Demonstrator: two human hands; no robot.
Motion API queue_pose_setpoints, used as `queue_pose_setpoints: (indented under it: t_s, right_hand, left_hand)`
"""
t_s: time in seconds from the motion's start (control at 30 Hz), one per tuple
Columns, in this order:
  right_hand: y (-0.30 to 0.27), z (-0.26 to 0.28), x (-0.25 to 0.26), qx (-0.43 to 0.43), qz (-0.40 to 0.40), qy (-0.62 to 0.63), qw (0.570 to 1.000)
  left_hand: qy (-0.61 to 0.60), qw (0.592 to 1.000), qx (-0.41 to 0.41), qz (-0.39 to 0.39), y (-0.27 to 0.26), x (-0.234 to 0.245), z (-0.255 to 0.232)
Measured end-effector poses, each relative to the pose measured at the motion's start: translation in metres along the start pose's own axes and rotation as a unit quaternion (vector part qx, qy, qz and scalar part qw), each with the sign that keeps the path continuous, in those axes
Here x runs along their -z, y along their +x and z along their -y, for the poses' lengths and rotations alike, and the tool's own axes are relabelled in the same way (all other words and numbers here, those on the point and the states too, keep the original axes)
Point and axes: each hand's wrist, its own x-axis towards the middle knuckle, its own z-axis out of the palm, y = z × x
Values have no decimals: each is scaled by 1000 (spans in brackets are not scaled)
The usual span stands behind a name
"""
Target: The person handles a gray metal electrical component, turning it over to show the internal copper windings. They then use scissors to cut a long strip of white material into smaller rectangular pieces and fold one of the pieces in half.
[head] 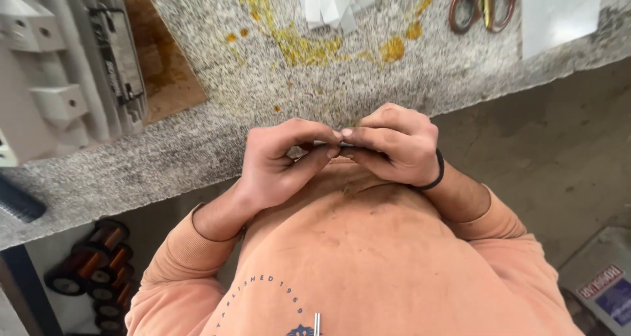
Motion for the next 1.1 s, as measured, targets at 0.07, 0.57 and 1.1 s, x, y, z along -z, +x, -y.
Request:
queue_pose_setpoints:
  t_s: [0.07, 0.57, 1.1]
  right_hand:
    - [-5, -2, -4, 13, 7, 35, 999]
    - [-8, 21, -6, -81, 4, 35, 996]
    - [3, 28, -1, 48, 15, 12, 999]
  left_hand:
    - [47, 999, -5, -8, -6, 1, -2]
    - [203, 970, -120, -52, -18, -9, 9]
    - [406, 872, -273, -27, -30, 19, -31]
